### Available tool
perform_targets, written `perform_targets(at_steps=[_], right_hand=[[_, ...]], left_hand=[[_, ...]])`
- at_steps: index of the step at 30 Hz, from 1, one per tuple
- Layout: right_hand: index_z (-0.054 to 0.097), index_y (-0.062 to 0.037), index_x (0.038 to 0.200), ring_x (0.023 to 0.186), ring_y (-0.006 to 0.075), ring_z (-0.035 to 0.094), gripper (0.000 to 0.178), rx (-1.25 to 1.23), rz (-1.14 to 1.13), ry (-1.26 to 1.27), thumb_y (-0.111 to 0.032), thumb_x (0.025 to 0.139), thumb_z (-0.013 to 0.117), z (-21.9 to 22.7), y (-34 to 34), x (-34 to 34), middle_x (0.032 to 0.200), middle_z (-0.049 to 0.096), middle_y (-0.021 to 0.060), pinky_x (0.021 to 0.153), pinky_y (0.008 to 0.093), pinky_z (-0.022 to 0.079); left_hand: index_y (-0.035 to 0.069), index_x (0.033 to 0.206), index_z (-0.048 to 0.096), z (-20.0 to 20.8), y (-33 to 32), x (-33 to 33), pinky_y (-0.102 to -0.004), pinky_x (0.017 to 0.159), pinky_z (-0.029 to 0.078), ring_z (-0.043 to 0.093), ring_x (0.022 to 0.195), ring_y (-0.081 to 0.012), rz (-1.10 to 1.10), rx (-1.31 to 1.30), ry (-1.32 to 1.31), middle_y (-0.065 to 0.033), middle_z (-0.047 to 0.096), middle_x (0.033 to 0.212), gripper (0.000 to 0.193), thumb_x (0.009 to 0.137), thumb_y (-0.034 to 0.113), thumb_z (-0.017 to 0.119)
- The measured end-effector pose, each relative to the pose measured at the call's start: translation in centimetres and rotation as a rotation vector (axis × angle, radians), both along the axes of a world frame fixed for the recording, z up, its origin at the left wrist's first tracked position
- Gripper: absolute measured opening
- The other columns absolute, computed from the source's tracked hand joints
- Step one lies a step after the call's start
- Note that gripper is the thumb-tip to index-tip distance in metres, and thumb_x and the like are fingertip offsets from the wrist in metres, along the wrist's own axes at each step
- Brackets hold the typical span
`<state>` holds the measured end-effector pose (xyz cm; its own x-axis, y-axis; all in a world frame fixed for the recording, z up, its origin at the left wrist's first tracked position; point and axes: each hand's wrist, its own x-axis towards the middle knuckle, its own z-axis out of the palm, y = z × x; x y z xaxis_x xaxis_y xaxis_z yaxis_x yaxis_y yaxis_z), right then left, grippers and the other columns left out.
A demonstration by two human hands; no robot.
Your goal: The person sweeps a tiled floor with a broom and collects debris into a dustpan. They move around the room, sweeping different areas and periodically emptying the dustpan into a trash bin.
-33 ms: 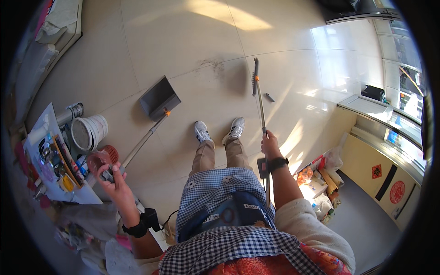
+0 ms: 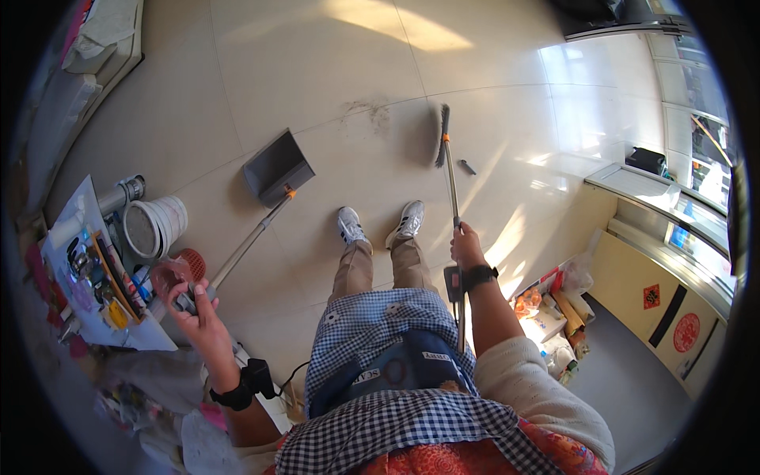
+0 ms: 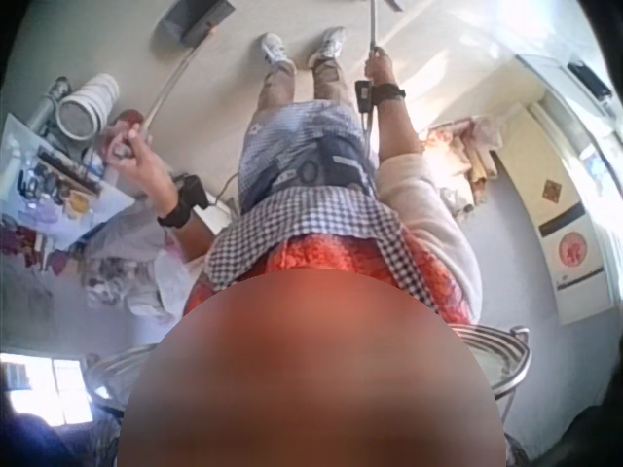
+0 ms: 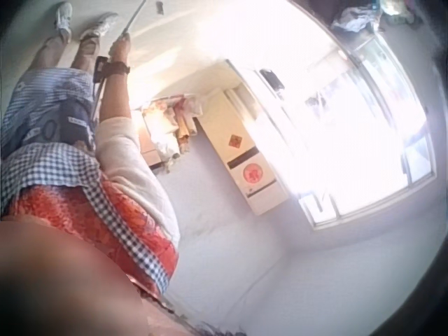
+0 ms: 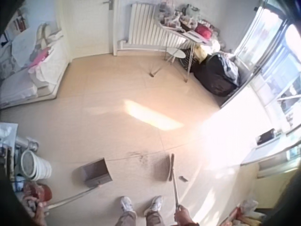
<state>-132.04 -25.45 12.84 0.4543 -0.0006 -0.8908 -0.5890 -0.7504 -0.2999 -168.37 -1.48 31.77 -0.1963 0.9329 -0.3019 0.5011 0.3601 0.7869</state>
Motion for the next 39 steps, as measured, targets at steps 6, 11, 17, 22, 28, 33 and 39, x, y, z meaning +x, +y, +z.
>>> perform_targets(at_steps=[6,11,17,22,28,33,39], right_hand=[[0.047,-0.0158,0.099,0.045,0.0072,0.039,0.008,0.111,-0.001,0.211,-0.019,0.093,0.042,-3.1,2.8,-5.2,0.065,0.043,0.0003,0.036,0.0207,0.031],[0.048,-0.0125,0.098,0.044,0.0087,0.039,0.010,0.205,-0.058,0.306,-0.020,0.093,0.043,-1.6,6.0,-7.6,0.064,0.044,0.0009,0.037,0.0227,0.032],[0.045,-0.0140,0.123,0.043,0.0080,0.038,0.030,0.142,0.043,0.174,-0.018,0.093,0.045,1.5,4.0,-5.8,0.064,0.046,0.0017,0.037,0.0232,0.032],[0.043,-0.0095,0.128,0.066,0.0280,0.055,0.040,0.022,0.788,-0.420,-0.017,0.090,0.048,-1.5,3.2,2.2,0.084,0.057,0.0182,0.058,0.0372,0.044],[0.050,-0.0031,0.101,0.091,0.0426,0.056,0.019,-0.007,1.137,-0.664,-0.012,0.085,0.044,-6.1,9.7,9.7,0.092,0.060,0.0241,0.077,0.0499,0.045],[0.050,-0.0028,0.097,0.085,0.0418,0.059,0.017,-0.091,1.186,-0.529,-0.013,0.085,0.043,-8.8,10.6,4.5,0.087,0.061,0.0234,0.071,0.0507,0.047],[0.046,-0.0060,0.118,0.086,0.0427,0.057,0.032,0.082,1.176,-0.242,-0.013,0.087,0.039,-4.1,4.2,-4.9,0.089,0.060,0.0269,0.072,0.0510,0.045]], left_hand=[[0.004,0.102,0.041,3.6,-0.5,-3.7,-0.0321,0.084,0.044,0.056,0.095,-0.0195,-0.280,-0.052,0.059,-0.0131,0.056,0.098,0.017,0.089,0.002,0.051],[0.002,0.097,0.045,5.9,-0.7,-5.3,-0.0347,0.084,0.045,0.059,0.093,-0.0244,-0.590,-0.041,0.085,-0.0146,0.058,0.094,0.019,0.082,-0.006,0.054],[0.002,0.095,0.049,5.6,0.4,-3.6,-0.0365,0.075,0.048,0.061,0.085,-0.0312,-0.859,-0.018,0.182,-0.0174,0.061,0.093,0.023,0.077,-0.003,0.061],[0.003,0.096,0.049,4.0,2.3,0.5,-0.0378,0.072,0.048,0.060,0.084,-0.0331,-0.977,0.050,0.203,-0.0161,0.061,0.096,0.025,0.076,-0.001,0.062],[0.005,0.094,0.049,2.7,3.1,5.9,-0.0401,0.071,0.048,0.059,0.084,-0.0330,-1.034,0.050,0.217,-0.0139,0.060,0.093,0.025,0.074,0.002,0.064],[0.002,0.093,0.051,2.9,2.7,8.2,-0.0358,0.073,0.048,0.060,0.084,-0.0313,-1.066,0.043,0.233,-0.0170,0.061,0.092,0.022,0.075,0.000,0.062],[0.002,0.093,0.051,2.7,2.0,8.9,-0.0357,0.071,0.049,0.061,0.081,-0.0312,-1.035,0.065,0.226,-0.0167,0.062,0.091,0.021,0.074,-0.001,0.062]])
